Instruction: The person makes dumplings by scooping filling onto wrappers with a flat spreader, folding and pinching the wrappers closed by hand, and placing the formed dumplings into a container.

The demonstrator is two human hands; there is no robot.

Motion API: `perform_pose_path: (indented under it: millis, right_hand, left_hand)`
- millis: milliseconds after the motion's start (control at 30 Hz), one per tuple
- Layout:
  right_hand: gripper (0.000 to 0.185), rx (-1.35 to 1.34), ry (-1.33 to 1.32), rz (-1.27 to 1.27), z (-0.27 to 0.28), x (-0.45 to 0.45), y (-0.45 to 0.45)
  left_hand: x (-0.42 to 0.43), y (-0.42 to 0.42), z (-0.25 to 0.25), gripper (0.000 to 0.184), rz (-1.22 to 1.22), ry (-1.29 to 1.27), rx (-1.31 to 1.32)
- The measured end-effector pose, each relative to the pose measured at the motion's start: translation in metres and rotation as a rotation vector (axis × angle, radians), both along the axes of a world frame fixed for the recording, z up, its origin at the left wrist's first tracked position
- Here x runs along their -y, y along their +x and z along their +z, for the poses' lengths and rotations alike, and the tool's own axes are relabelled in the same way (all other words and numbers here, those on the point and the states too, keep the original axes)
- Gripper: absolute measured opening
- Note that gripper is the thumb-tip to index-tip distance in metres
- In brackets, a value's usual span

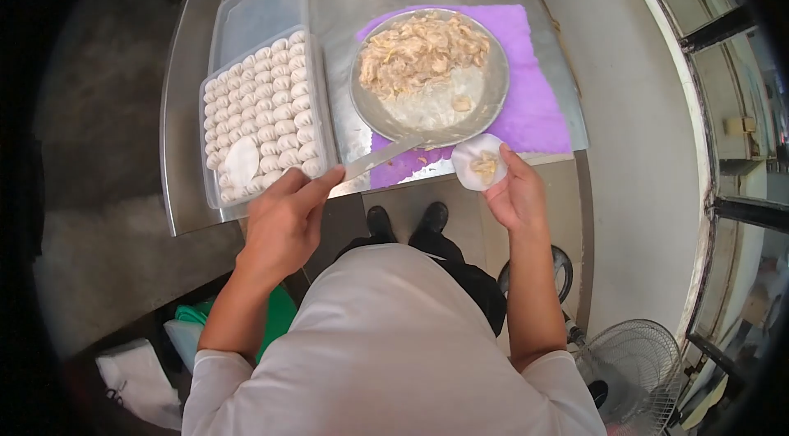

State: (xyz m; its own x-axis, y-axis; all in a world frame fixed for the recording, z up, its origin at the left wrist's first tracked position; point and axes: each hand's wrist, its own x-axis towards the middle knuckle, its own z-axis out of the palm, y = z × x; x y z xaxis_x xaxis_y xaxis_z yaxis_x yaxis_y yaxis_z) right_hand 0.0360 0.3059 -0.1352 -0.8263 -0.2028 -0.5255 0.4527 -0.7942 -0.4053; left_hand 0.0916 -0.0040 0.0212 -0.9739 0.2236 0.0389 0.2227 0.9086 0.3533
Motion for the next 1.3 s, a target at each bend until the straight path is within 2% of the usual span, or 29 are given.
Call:
perform_pose_path:
  millis: [200, 600, 700, 867, 933, 1033, 1167, 1233, 1300]
  right_hand:
    - [0.039, -0.019, 0.028, 0.002, -0.005, -0.001, 0.002]
    - [0.042, -0.041, 0.026, 0.007, -0.006, -0.006, 0.003]
    - [0.041, -0.018, 0.035, -0.014, -0.006, -0.003, 0.005]
    - [0.040, -0.051, 0.040, 0.005, -0.006, -0.005, 0.003]
    - [0.040, -0.055, 0.035, 0.005, -0.006, -0.004, 0.003]
    - [0.039, -0.035, 0.041, -0.016, 0.000, -0.001, 0.004]
    - [0.037, -0.024, 0.059, -0.045, -0.002, -0.005, 0.006]
    - [0.037, -0.031, 0.052, -0.042, -0.003, -0.004, 0.004]
    - [0.037, -0.034, 0.045, -0.046, -0.002, -0.005, 0.005]
  left_hand:
    - [0.025, 0.011, -0.005, 0.043, 0.033, -0.217, 0.072]
    - [0.016, 0.034, -0.029, 0.041, 0.181, 0.087, 0.078]
    - [0.021, 0.031, -0.053, 0.044, 0.132, 0.084, 0.024]
    - [0.026, 0.035, -0.041, 0.051, 0.188, 0.034, 0.055]
    - [0.026, 0.038, -0.041, 0.052, 0.097, 0.082, -0.003]
    - [0.029, 0.034, -0.060, 0.049, 0.115, -0.028, 0.022]
    - [0.026, 0.040, -0.050, 0.046, 0.173, -0.002, 0.062]
    - [0.022, 0.036, -0.049, 0.044, 0.122, 0.072, 0.045]
    - [0.026, 0.030, -0.059, 0.043, 0.138, -0.008, 0.062]
